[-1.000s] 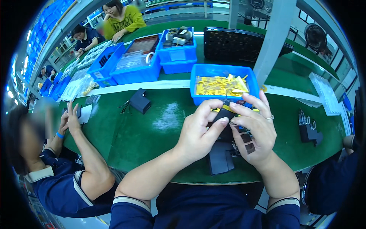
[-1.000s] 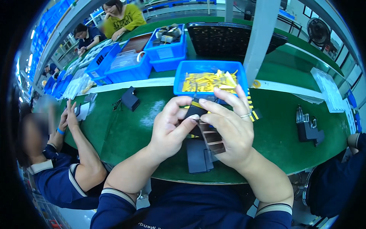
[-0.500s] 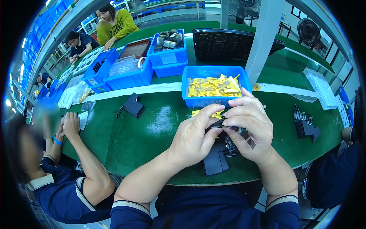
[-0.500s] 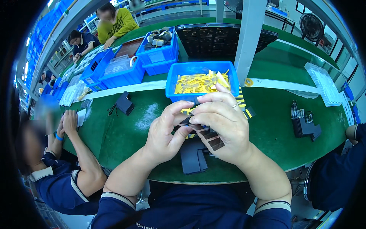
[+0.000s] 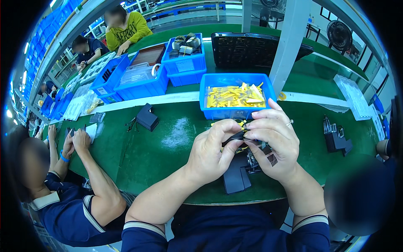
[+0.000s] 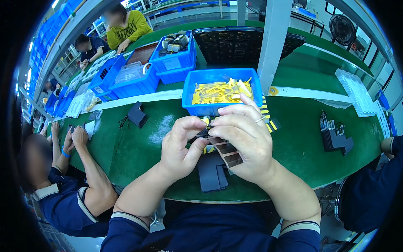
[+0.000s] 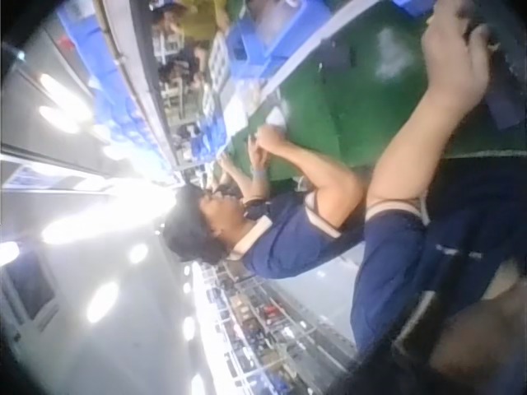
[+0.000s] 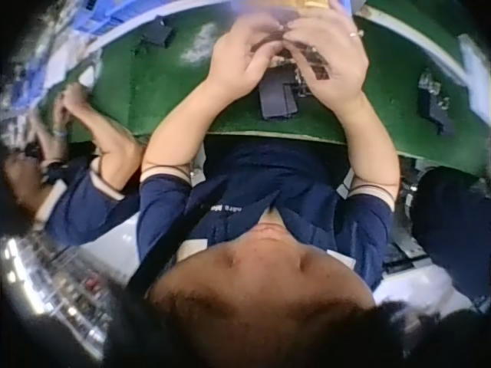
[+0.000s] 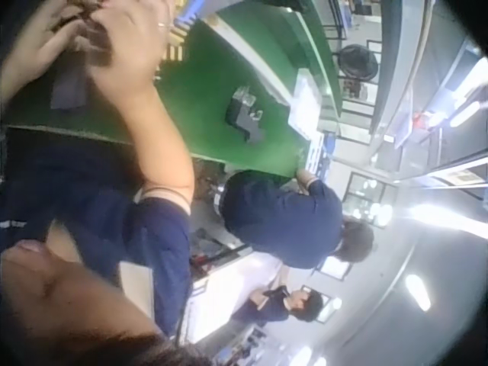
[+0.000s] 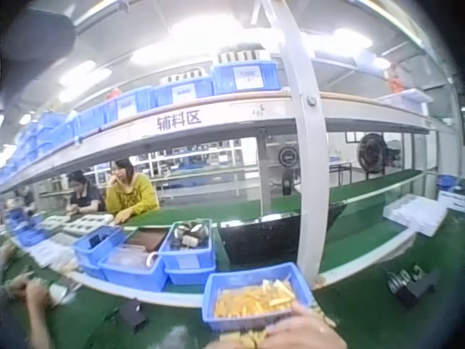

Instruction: The person assembles small electronic components by hand at a factory workstation. They pick up black rectangular devices and yellow plastic pieces, then fit the yellow pieces into slots on the black devices. The person handles the items one at a time, placing the assembled units into a stack on the table.

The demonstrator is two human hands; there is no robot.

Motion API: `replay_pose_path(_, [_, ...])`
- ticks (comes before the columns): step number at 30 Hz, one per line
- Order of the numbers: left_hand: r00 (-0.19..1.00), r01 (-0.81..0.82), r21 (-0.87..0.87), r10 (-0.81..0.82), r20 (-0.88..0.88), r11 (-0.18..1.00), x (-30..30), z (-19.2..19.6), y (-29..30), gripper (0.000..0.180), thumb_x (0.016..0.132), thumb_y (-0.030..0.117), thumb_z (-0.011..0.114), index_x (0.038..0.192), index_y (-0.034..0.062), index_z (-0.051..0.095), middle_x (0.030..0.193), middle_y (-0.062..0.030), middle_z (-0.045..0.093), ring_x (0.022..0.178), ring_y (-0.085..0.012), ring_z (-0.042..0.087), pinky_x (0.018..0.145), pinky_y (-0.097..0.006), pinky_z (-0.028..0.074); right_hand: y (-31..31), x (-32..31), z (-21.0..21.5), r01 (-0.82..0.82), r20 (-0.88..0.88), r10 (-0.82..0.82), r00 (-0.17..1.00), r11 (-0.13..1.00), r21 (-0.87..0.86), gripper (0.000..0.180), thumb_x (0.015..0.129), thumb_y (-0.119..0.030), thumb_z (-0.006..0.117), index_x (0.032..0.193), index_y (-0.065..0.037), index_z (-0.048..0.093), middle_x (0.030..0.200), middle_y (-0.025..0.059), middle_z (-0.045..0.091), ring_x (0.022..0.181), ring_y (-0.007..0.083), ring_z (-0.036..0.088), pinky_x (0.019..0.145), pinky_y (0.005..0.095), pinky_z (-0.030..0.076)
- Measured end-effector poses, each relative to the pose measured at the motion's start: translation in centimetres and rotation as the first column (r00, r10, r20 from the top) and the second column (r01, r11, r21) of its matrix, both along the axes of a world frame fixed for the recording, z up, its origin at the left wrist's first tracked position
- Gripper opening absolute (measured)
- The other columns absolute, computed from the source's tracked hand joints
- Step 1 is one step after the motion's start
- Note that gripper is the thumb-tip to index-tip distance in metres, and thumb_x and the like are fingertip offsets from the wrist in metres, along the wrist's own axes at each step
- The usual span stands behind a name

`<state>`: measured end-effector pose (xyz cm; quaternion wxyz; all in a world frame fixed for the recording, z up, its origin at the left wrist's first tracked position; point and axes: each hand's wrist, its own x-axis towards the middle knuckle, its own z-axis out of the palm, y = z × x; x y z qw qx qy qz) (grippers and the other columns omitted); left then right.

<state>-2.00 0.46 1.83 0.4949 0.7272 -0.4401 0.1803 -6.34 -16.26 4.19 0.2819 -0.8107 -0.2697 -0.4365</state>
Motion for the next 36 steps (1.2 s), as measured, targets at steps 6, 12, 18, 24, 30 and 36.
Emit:
replay_pose_path(6, [0.998,0.055,0.007,-0.055,-0.04,0.998,0.3,-0.2,0.0,0.043,0.074,-0.005,0.062,0.114,0.0007,0.049,0.096,-0.016,0.064,0.086,-0.0305,0.065,0.074,-0.036,0.052,0.0,0.0,-0.1,-0.048,-0.034,0.049,0.998,0.999,0.015,0.021,0.062,-0.006,0.076,0.08,-0.009,0.065,0.083,0.0044,0.064,0.089,0.0238,0.061,0.095,0.0475,0.04])
replay_pose_path(12, [0.989,0.107,-0.03,-0.11,-0.102,0.994,0.5,-0.2,-0.1,0.048,0.074,-0.002,0.062,0.121,0.0015,0.051,0.101,-0.017,0.064,0.089,-0.0326,0.064,0.077,-0.038,0.051,0.1,0.0,0.0,-0.063,-0.044,0.066,0.997,0.996,0.06,0.021,0.063,-0.003,0.076,0.08,-0.009,0.065,0.086,0.0049,0.065,0.091,0.0251,0.06,0.095,0.0476,0.04])
replay_pose_path(18, [0.969,0.111,-0.064,-0.122,-0.216,0.992,0.6,0.1,0.0,0.042,0.079,0.003,0.062,0.121,0.0052,0.054,0.104,-0.0163,0.064,0.091,-0.0282,0.065,0.078,-0.034,0.051,-0.6,0.0,0.4,-0.09,-0.096,0.112,0.989,0.975,0.205,0.018,0.066,-0.001,0.074,0.081,-0.005,0.064,0.091,0.0075,0.064,0.093,0.0252,0.059,0.088,0.0392,0.044])
replay_pose_path(24, [0.938,0.154,-0.063,-0.166,-0.304,0.986,0.7,0.1,0.2,0.038,0.082,0.006,0.061,0.119,0.0059,0.056,0.107,-0.0151,0.064,0.093,-0.0263,0.065,0.08,-0.033,0.05,-1.8,0.0,0.9,0.022,-0.307,0.647,0.698,0.409,0.912,0.033,0.077,-0.006,0.069,0.107,0.002,0.057,0.099,0.0084,0.063,0.089,0.0152,0.061,0.083,0.0296,0.047])
replay_pose_path(30, [0.963,0.155,0.017,-0.147,-0.226,0.988,0.5,0.6,0.1,0.044,0.081,0.005,0.061,0.124,0.0046,0.05,0.108,-0.0172,0.063,0.092,-0.0289,0.064,0.082,-0.034,0.049,-3.1,0.3,1.3,0.034,-0.325,0.863,0.387,0.34,0.94,0.042,0.075,-0.006,0.072,0.112,0.001,0.054,0.102,0.0094,0.063,0.093,0.0162,0.061,0.087,0.0306,0.047])
replay_pose_path(36, [0.975,0.133,0.033,-0.125,-0.186,0.991,-0.4,1.0,-0.5,0.047,0.078,0.005,0.065,0.121,0.0027,0.049,0.098,-0.0169,0.065,0.087,-0.0307,0.065,0.077,-0.036,0.05,-2.4,0.0,1.5,0.011,-0.294,0.81,0.507,0.335,0.942,0.037,0.074,-0.003,0.073,0.108,0.0,0.058,0.1,0.0086,0.063,0.092,0.0155,0.061,0.085,0.0305,0.048])
